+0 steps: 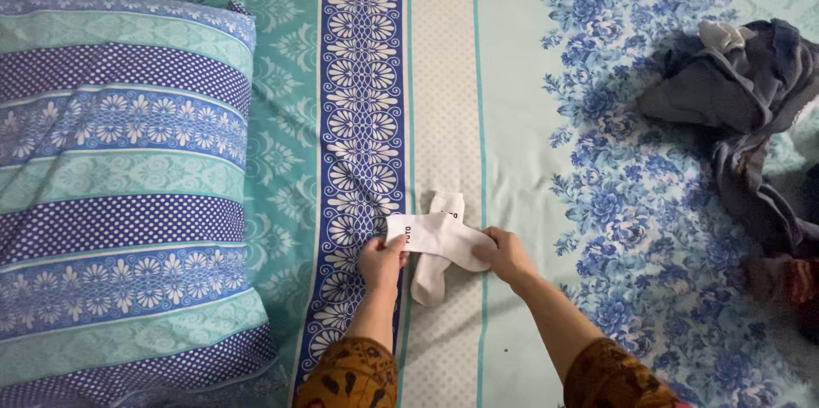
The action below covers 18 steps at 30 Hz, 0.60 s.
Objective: The person folds various clothing items on a bed, including socks, underwear, pants, and a shirt. They smooth and fold each item neatly, then stack them into a pile. Finally, they pick up the stack and carry it away.
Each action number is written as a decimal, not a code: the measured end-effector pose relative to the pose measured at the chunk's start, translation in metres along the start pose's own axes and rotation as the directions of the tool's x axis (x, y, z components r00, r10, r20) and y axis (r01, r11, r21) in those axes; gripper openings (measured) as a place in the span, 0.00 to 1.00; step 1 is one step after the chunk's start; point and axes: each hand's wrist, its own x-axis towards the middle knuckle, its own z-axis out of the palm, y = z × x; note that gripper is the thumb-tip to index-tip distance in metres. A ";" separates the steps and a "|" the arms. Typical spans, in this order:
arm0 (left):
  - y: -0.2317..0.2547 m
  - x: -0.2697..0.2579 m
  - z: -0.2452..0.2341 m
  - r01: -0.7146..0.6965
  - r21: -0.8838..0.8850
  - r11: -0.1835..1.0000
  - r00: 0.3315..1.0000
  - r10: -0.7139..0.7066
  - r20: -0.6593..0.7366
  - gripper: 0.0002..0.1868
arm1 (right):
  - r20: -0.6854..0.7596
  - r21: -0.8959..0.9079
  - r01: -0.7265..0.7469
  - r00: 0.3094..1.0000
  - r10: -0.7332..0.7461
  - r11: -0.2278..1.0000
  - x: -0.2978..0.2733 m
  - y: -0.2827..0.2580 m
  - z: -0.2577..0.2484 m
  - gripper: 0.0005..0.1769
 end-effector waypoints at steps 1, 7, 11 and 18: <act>-0.002 0.001 0.000 -0.086 0.033 0.996 0.996 0.085 0.009 0.11 | -0.011 0.001 0.022 1.000 -0.022 1.000 -0.001 0.001 -0.001 0.15; -0.014 -0.004 -0.015 -0.378 0.203 0.903 0.926 0.371 0.074 0.11 | -0.039 0.018 0.102 0.994 -0.101 0.995 -0.001 0.026 -0.003 0.14; -0.005 -0.014 -0.022 -0.380 0.535 0.755 0.917 0.383 0.112 0.16 | -0.141 -0.183 0.096 0.982 -0.123 0.978 0.004 0.034 0.004 0.16; 0.007 -0.036 -0.043 -0.711 0.703 -0.022 0.495 0.694 0.522 0.22 | -0.322 -0.607 0.439 0.626 -0.710 0.662 -0.032 0.021 0.021 0.22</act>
